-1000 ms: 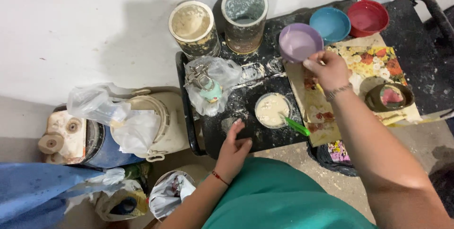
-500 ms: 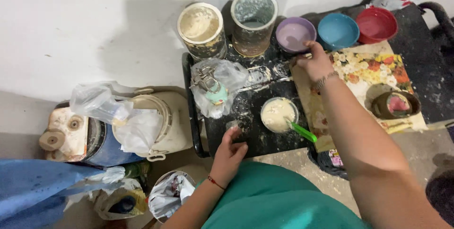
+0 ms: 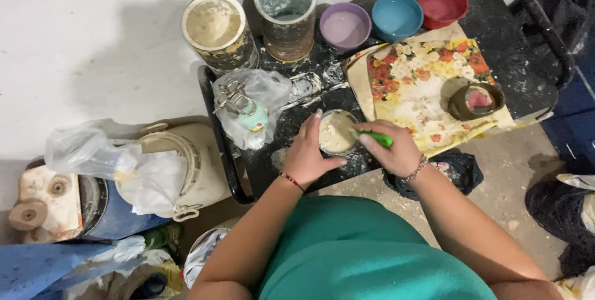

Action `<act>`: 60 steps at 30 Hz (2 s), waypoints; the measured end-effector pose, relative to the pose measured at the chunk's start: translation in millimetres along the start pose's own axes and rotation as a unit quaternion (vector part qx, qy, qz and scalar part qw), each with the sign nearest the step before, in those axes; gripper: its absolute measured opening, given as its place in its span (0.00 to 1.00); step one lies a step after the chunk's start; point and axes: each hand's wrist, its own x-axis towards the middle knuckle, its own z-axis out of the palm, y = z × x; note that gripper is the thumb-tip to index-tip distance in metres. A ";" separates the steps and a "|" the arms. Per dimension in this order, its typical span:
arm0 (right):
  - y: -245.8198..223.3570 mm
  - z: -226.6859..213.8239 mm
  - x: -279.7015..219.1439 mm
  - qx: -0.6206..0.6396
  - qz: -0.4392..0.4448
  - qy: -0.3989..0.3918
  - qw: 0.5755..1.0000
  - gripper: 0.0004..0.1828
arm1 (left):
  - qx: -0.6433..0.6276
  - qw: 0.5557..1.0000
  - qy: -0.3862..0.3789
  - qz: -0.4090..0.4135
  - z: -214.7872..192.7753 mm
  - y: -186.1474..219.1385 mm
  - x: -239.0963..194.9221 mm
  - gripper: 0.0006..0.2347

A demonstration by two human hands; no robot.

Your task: The person mixes a yellowish dough-like substance in a small metal container using a green spatula. They then transfer the mixture into a round metal mold, press it down, and place the mold on a blue cabinet. Finally, they scrape the remaining residue from the container into a trash bag.

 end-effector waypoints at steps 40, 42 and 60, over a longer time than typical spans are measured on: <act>-21.0 3.8 64.3 -0.047 -0.143 -0.122 0.981 0.11 | -0.069 0.991 -0.051 -0.098 9.8 4.9 9.6 0.41; 16.5 5.1 67.0 -0.051 -0.141 -0.118 0.982 0.10 | -0.082 0.990 -0.054 -0.100 7.8 3.1 9.0 0.43; -7.0 2.3 72.0 -0.064 -0.132 -0.153 0.977 0.09 | -0.109 0.986 -0.036 -0.121 8.9 8.8 4.2 0.43</act>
